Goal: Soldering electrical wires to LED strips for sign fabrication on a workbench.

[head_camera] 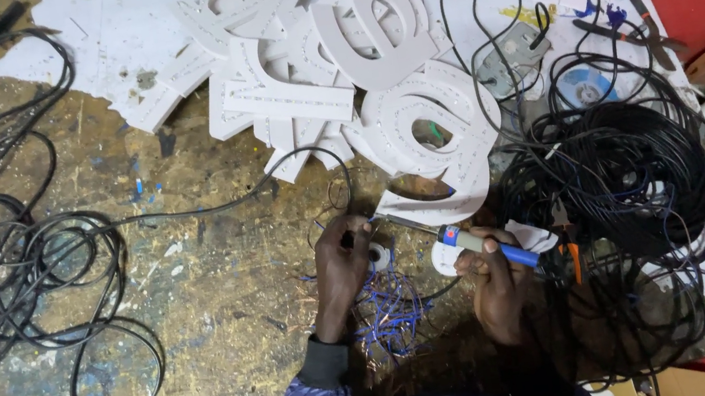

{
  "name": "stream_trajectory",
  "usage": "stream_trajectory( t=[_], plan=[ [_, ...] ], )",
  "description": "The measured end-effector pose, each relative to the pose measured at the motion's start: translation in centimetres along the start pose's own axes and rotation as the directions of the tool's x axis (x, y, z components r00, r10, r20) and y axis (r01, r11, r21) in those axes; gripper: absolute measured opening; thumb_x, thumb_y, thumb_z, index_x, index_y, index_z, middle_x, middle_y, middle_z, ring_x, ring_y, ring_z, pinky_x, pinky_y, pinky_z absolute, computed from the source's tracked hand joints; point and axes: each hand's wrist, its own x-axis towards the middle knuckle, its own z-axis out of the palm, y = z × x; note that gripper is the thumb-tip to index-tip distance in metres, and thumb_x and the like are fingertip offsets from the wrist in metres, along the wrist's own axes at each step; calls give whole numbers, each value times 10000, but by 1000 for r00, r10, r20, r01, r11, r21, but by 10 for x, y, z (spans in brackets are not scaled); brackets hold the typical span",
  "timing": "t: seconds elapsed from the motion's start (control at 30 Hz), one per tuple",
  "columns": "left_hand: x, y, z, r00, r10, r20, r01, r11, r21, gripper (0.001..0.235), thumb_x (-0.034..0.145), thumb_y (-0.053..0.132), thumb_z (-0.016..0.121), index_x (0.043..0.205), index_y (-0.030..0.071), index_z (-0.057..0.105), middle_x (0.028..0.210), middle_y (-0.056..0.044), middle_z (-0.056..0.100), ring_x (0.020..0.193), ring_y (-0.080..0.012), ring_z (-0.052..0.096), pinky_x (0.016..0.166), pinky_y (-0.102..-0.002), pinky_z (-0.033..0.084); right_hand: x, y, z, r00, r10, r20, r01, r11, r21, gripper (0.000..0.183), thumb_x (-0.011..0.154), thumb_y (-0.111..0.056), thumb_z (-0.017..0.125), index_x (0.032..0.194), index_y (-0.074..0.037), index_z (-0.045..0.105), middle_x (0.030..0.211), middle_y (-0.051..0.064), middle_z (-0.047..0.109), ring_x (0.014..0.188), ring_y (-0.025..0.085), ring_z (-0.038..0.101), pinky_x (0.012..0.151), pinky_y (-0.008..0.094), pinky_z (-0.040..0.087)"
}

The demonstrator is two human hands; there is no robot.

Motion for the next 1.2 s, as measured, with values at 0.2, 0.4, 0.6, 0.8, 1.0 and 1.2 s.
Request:
stream_trajectory(
  t=[0.2,0.4,0.6,0.8,1.0,1.2],
  plan=[
    [-2,27,-1,999,-6,44,14,982,-191,186,1136,142,620,1202,46,765,996,-139,892,802,-252,881,596,-363,703,0,-3,3,998,-70,4,70,997,-37,322,1156,-309,619,1217,-11,723,681,143,707,609,227,705,604,329,584],
    [-2,33,-3,999,-8,44,15,988,-154,435,1126,410,617,1330,53,762,998,-125,885,726,-196,837,559,-333,685,2,-1,2,998,-56,-6,56,998,-6,338,1158,-316,627,1221,2,724,674,145,695,609,238,705,636,346,591],
    [0,7,-1,999,-42,18,43,999,-18,350,1082,122,619,1391,16,745,1252,-167,808,836,-241,784,667,-390,693,3,2,-5,998,8,-60,-6,999,43,371,1146,-338,607,1243,7,704,671,145,696,614,234,710,601,353,584],
    [-6,34,-8,998,-19,54,24,995,-95,277,1120,170,647,1343,35,739,1112,-122,759,739,-231,786,584,-376,674,5,-5,-3,995,8,-99,0,997,83,332,1161,-300,593,1227,6,704,646,123,664,598,224,681,605,339,583],
    [-13,42,-14,993,112,34,-112,994,-1,114,1123,208,686,1080,108,719,1019,-66,691,862,-202,633,665,-334,497,6,3,-9,998,-4,-57,11,993,114,361,1173,-329,587,1234,7,705,682,138,677,617,251,684,665,365,591],
    [-15,38,-23,914,405,3,-391,879,274,190,1111,205,691,1163,49,785,1188,-131,716,1216,-322,600,985,-493,525,4,-1,-7,999,18,-50,-15,997,74,404,1151,-372,557,1252,-2,683,677,157,670,656,259,684,716,390,579]
  ],
)
